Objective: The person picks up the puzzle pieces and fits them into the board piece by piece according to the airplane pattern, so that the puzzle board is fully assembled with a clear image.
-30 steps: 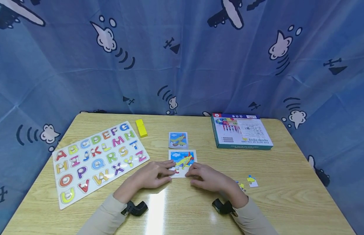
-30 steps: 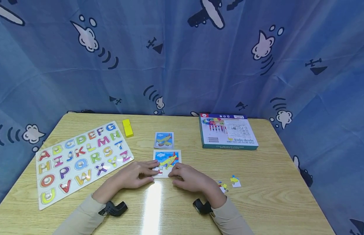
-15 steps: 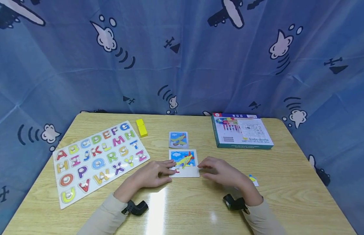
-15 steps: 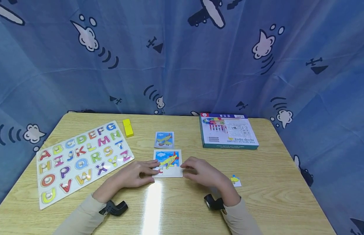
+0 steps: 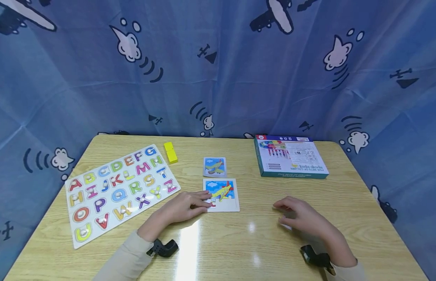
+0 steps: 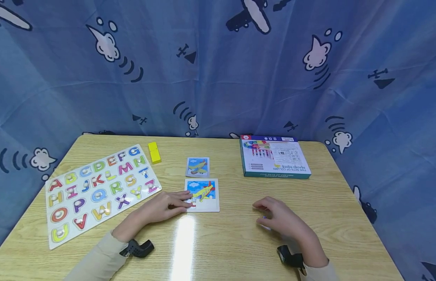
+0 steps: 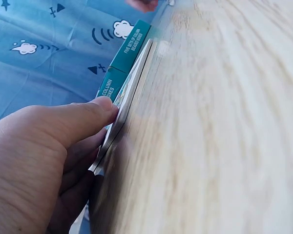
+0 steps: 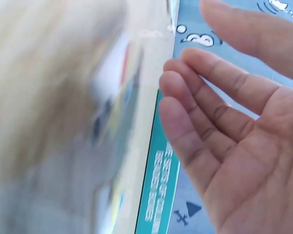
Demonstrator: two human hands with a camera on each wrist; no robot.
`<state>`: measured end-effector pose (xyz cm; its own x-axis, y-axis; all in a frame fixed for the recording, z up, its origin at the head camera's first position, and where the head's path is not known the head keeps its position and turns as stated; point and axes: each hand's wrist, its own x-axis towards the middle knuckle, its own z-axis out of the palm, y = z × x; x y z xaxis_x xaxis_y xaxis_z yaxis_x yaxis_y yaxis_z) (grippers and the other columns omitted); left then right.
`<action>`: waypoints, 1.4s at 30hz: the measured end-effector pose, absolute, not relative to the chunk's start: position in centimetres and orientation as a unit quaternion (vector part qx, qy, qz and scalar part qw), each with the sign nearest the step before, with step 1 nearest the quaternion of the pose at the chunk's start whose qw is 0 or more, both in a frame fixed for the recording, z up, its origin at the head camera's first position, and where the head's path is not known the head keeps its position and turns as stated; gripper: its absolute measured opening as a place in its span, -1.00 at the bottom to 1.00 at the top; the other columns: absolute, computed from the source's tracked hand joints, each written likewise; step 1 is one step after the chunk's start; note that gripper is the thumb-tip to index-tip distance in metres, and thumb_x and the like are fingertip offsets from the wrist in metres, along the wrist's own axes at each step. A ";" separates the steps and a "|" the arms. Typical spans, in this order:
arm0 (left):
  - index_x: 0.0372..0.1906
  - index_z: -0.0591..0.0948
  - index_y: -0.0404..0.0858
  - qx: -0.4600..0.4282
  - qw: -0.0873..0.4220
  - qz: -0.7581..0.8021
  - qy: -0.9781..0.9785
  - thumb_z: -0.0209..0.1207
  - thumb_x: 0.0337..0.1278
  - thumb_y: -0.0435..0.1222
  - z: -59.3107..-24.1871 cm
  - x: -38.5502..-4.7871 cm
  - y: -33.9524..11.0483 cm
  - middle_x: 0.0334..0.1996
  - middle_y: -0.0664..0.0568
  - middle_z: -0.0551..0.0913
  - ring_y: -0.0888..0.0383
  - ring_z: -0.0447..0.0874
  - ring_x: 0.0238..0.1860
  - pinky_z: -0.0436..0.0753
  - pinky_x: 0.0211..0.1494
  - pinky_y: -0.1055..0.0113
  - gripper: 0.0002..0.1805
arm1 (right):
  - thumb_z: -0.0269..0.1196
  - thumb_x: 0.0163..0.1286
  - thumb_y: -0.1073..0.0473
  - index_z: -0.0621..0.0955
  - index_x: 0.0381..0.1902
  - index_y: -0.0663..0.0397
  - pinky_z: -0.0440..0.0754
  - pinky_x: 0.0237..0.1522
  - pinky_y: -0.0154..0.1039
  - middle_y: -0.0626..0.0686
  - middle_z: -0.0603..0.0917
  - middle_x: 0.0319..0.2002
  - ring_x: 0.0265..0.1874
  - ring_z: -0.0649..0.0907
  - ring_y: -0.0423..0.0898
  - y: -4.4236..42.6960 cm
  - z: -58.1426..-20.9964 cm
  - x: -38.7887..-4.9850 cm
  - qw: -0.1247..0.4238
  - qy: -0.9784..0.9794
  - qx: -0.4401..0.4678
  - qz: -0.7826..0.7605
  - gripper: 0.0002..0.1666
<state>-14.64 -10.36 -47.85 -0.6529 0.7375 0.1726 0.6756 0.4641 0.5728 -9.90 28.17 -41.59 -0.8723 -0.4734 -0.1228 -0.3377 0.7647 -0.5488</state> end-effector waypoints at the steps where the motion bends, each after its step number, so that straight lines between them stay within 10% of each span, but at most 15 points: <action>1: 0.03 0.68 -0.03 0.412 0.051 0.313 0.854 0.12 0.29 -0.12 -47.9 -14.7 -10.4 0.21 0.09 0.53 0.23 0.40 0.30 0.50 0.28 0.21 -0.72 | 0.34 0.21 0.06 0.60 0.01 0.12 0.63 -0.05 -0.16 -0.02 0.65 -0.09 -0.09 0.64 -0.04 28.5 -41.7 -9.6 0.129 0.933 -0.210 -0.261 -0.57; 14: 0.02 0.68 -0.06 0.413 0.051 0.316 0.853 0.11 0.30 -0.10 -47.6 -14.6 -10.4 0.20 0.06 0.53 0.19 0.41 0.30 0.48 0.29 0.19 -0.70 | 0.45 0.05 0.13 0.60 -0.18 0.15 0.51 -0.39 -0.36 -0.08 0.55 -0.34 -0.37 0.46 -0.24 29.8 -42.5 -7.8 0.117 0.959 -0.113 -0.231 -0.61; 42: 0.02 0.68 -0.08 0.425 0.036 0.316 0.847 0.14 0.28 -0.15 -47.7 -14.6 -10.4 0.19 0.02 0.55 0.14 0.43 0.29 0.50 0.27 0.15 -0.72 | 0.43 0.06 0.18 0.56 -0.28 0.12 0.35 -0.44 -0.31 -0.05 0.42 -0.40 -0.41 0.38 -0.15 28.5 -42.7 -7.7 0.120 0.975 -0.086 -0.168 -0.69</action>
